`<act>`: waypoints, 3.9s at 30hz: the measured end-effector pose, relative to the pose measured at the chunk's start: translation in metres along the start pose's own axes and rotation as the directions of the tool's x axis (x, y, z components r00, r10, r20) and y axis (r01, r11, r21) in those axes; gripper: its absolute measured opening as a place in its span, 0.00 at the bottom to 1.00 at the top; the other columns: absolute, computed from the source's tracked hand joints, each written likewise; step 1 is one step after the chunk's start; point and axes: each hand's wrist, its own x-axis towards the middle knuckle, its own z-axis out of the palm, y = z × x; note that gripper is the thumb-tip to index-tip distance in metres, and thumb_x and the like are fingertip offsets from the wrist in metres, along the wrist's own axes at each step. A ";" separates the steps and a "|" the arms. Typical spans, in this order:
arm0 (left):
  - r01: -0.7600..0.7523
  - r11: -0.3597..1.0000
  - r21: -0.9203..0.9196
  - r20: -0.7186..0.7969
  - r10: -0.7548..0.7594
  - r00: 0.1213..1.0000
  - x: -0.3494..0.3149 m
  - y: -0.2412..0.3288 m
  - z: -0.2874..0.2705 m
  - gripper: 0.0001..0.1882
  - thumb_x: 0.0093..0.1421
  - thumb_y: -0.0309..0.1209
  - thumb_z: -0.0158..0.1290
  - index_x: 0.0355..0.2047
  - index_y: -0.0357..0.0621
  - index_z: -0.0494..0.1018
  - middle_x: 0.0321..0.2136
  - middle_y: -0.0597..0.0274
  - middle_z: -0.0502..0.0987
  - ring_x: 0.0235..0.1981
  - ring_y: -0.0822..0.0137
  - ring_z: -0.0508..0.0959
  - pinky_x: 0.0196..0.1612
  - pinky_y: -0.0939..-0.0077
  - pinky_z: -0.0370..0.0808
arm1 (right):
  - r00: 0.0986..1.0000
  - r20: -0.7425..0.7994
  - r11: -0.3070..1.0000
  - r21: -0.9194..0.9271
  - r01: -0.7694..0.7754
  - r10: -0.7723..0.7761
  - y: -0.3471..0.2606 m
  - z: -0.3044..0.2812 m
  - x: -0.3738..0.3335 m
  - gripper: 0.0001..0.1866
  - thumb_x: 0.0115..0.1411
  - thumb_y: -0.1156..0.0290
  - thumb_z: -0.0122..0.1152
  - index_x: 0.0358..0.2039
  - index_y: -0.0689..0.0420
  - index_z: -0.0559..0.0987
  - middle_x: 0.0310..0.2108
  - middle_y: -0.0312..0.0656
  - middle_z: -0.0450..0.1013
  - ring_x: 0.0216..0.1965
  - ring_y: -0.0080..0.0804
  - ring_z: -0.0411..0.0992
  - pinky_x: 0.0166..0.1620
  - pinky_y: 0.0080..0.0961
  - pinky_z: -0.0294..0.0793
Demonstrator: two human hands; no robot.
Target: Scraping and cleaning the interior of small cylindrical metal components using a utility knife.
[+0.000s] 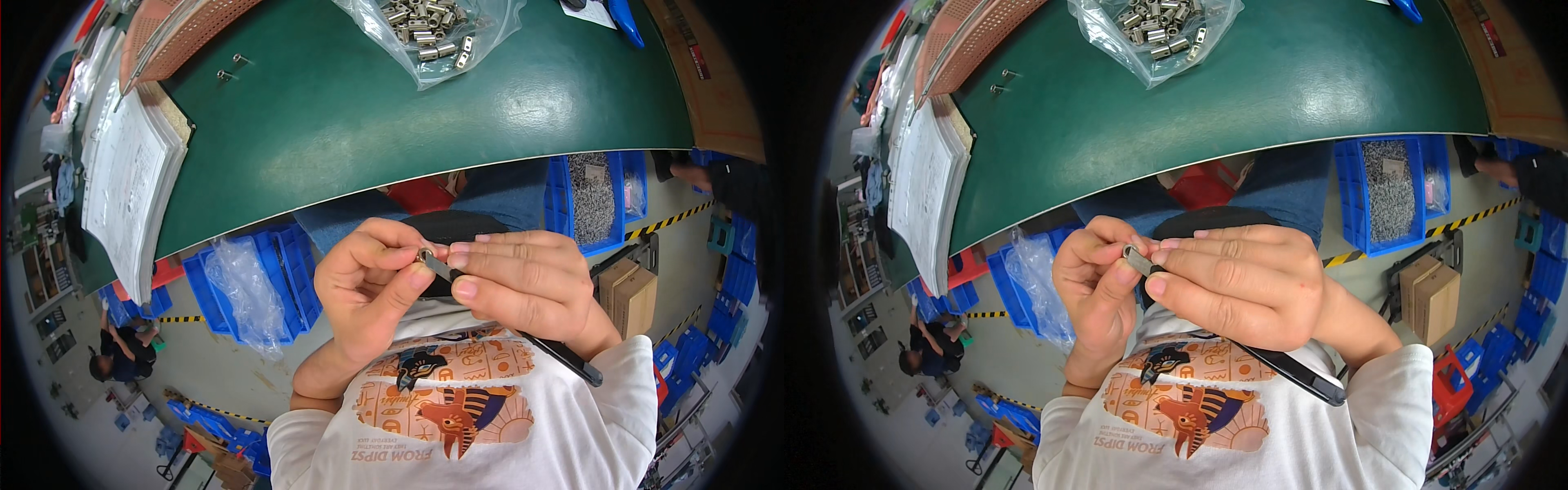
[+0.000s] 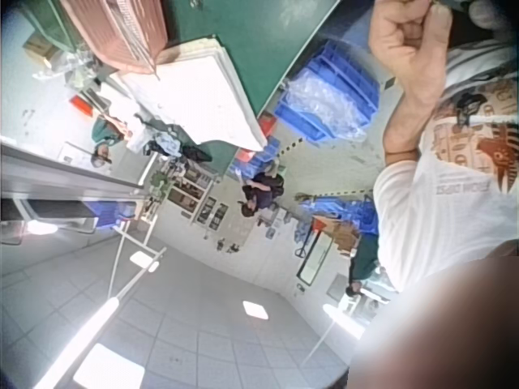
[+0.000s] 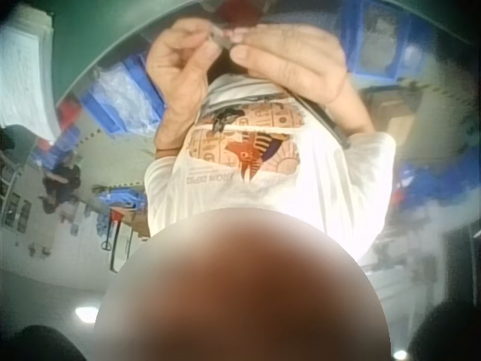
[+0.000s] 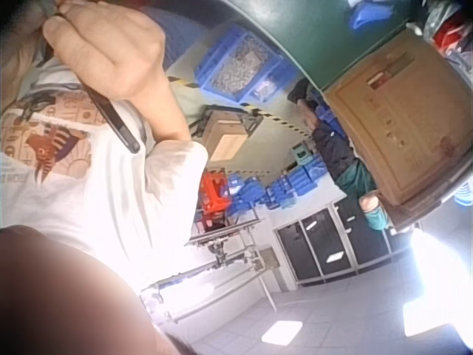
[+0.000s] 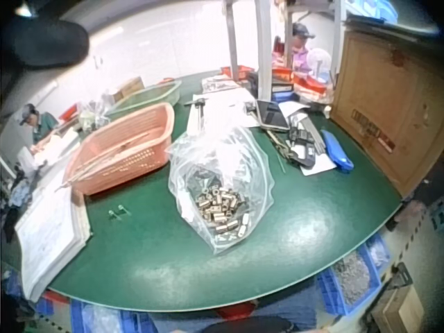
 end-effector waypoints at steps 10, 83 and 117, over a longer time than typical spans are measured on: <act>-0.008 1.000 0.024 -0.004 0.008 1.000 -0.001 0.000 -0.002 0.09 0.53 0.13 0.51 0.33 0.36 0.66 0.37 0.50 0.70 0.39 0.63 0.75 0.44 0.73 0.74 | 0.991 -0.098 0.996 -0.034 0.084 -0.087 0.002 0.007 0.004 0.11 0.43 0.76 0.61 0.30 0.64 0.78 0.26 0.48 0.75 0.30 0.36 0.77 0.33 0.26 0.79; 0.023 0.999 0.047 -0.031 -0.022 0.999 -0.004 0.000 -0.004 0.08 0.54 0.14 0.50 0.33 0.37 0.67 0.36 0.51 0.70 0.39 0.64 0.76 0.44 0.73 0.73 | 0.990 -0.098 0.990 -0.110 0.092 -0.103 0.005 0.008 0.005 0.10 0.43 0.75 0.60 0.28 0.64 0.78 0.26 0.46 0.75 0.29 0.35 0.77 0.32 0.25 0.79; 0.029 1.000 0.000 -0.006 -0.029 1.000 -0.003 0.000 -0.002 0.08 0.54 0.14 0.50 0.33 0.36 0.66 0.37 0.51 0.70 0.39 0.63 0.75 0.44 0.72 0.74 | 1.000 0.011 0.998 0.061 -0.016 0.016 -0.001 -0.001 0.001 0.12 0.51 0.72 0.61 0.36 0.60 0.76 0.33 0.47 0.75 0.37 0.39 0.76 0.39 0.31 0.78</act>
